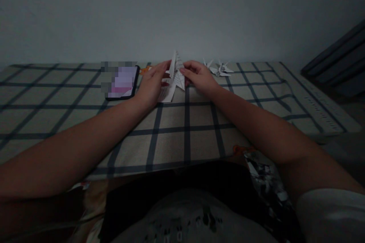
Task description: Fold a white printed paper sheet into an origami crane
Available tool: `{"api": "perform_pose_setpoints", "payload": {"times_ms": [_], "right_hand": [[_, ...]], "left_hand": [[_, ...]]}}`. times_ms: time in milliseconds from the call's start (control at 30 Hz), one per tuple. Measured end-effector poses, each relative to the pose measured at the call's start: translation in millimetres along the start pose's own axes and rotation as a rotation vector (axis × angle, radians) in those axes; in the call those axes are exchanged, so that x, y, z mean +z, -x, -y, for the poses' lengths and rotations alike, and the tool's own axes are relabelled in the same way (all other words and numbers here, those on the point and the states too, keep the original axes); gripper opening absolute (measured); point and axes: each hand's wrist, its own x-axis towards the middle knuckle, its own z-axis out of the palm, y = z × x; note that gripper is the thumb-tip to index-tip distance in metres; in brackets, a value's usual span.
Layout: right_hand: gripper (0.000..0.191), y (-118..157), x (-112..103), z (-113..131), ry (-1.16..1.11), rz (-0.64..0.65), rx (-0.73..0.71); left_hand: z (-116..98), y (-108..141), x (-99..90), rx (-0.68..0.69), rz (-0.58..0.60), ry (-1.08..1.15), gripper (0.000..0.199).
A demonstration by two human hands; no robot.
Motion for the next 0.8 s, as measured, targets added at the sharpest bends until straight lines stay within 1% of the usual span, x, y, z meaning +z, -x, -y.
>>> {"api": "perform_pose_setpoints", "payload": {"times_ms": [33,67,167,233,367,500,600,700,800], "right_hand": [[0.033,0.1,0.4,1.6,0.003,-0.02,0.009],[0.034,0.4,0.9,3.1,0.007,-0.036,0.018],[0.035,1.8,2.7,5.5,0.008,-0.064,0.024],[0.036,2.7,3.2,5.8,0.005,-0.066,0.021],[0.037,3.5,2.4,6.4,0.008,-0.051,0.017],[0.042,3.5,1.4,6.3,0.001,-0.041,-0.003],[0.048,4.0,1.3,5.4,0.001,-0.001,-0.026],[0.054,4.8,1.3,4.7,0.028,0.038,-0.044],[0.057,5.0,0.8,4.3,0.068,0.041,-0.056]], "left_hand": [[-2.7,2.0,1.3,-0.05,0.021,0.032,0.042],[-5.0,3.8,2.4,-0.063,0.028,0.021,0.044],[-9.4,7.5,4.2,-0.024,0.024,-0.025,0.045],[-10.5,8.6,4.4,0.009,0.005,-0.052,0.04],[-12.7,10.4,3.9,0.024,-0.029,-0.079,0.028],[-16.5,11.9,3.6,0.034,-0.033,-0.085,0.027],[-20.4,12.4,3.2,0.047,-0.041,-0.109,0.023],[-24.6,13.4,3.2,0.044,-0.029,-0.153,0.02],[-26.3,15.1,3.9,0.035,-0.007,-0.163,0.019]]}}
